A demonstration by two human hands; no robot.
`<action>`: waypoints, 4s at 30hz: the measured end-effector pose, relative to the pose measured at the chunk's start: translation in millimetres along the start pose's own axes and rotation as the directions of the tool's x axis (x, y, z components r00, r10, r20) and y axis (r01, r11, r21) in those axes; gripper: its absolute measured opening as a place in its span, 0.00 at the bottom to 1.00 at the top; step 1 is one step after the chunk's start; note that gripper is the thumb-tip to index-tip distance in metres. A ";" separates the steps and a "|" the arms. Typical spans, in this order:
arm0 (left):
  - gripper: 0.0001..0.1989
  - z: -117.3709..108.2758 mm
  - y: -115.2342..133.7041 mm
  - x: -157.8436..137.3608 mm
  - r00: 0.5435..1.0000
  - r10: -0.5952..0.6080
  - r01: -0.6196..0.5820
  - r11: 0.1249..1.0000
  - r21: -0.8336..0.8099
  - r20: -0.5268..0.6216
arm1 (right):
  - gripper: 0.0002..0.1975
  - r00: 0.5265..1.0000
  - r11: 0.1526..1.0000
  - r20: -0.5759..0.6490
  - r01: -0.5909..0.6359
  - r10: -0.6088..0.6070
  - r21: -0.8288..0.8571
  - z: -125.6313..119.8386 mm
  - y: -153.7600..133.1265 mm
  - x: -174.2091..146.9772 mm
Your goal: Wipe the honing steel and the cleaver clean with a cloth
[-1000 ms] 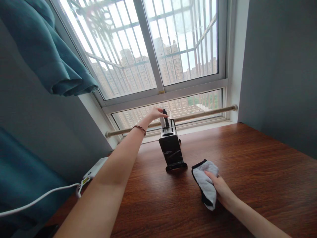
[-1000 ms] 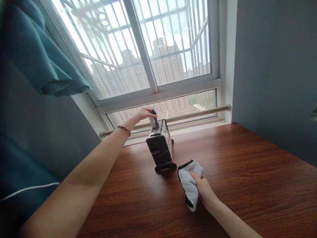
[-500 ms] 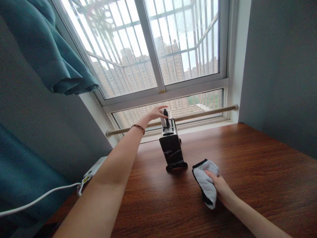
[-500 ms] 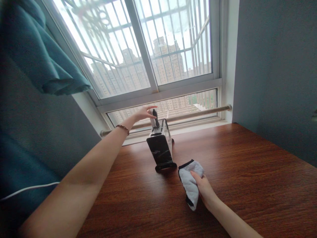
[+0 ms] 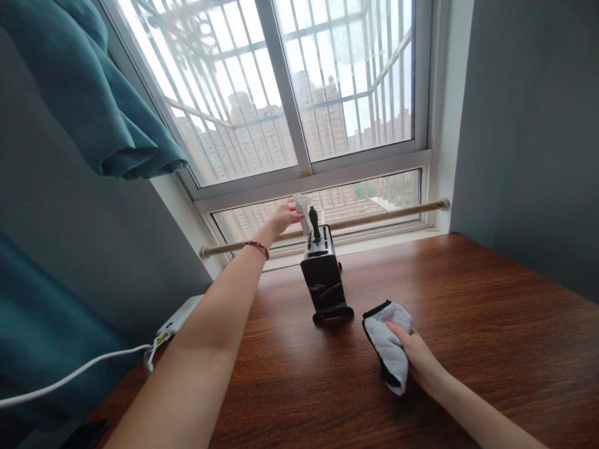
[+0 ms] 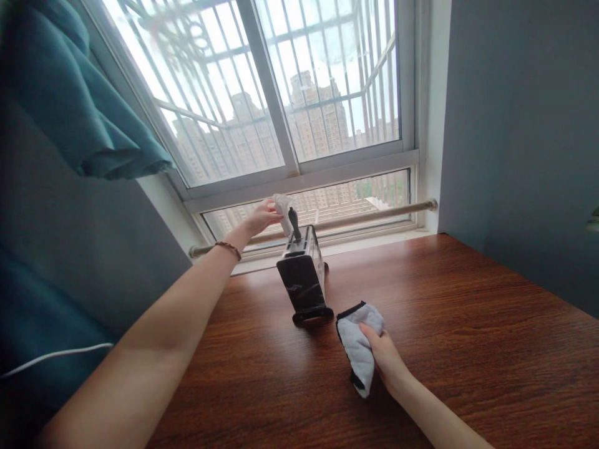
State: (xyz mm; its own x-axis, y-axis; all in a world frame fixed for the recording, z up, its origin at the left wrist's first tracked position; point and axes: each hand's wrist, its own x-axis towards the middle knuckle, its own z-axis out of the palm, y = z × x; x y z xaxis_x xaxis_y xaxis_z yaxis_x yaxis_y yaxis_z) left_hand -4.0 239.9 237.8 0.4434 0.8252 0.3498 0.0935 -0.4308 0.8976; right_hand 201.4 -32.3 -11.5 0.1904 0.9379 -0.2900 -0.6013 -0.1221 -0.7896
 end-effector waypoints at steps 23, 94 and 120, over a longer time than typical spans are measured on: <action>0.13 -82.0 182.4 -8.9 0.643 0.491 -0.650 0.756 -0.079 -0.588 | 0.16 0.995 0.989 0.090 -0.052 0.040 0.136 4.1 -0.3 -3.6; 0.18 168.8 -109.1 -283.2 0.409 -0.503 0.843 0.527 -0.105 0.761 | 0.17 0.981 0.994 0.194 -0.016 -0.006 0.109 10.0 26.3 -13.2; 0.15 163.2 -106.3 -276.8 0.315 -0.374 0.866 0.488 -0.104 0.872 | 0.13 0.912 0.944 -0.296 0.320 -0.284 0.080 -57.2 -43.4 50.6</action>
State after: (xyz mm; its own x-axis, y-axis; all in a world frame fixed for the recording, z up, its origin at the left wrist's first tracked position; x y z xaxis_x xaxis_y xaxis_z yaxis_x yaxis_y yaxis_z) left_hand 8.8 -2.4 1.8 0.8822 0.1030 -0.4594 0.3373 0.5425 0.7694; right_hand 281.6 1.9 -22.8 0.5741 0.7938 -0.2007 -0.5689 0.2104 -0.7950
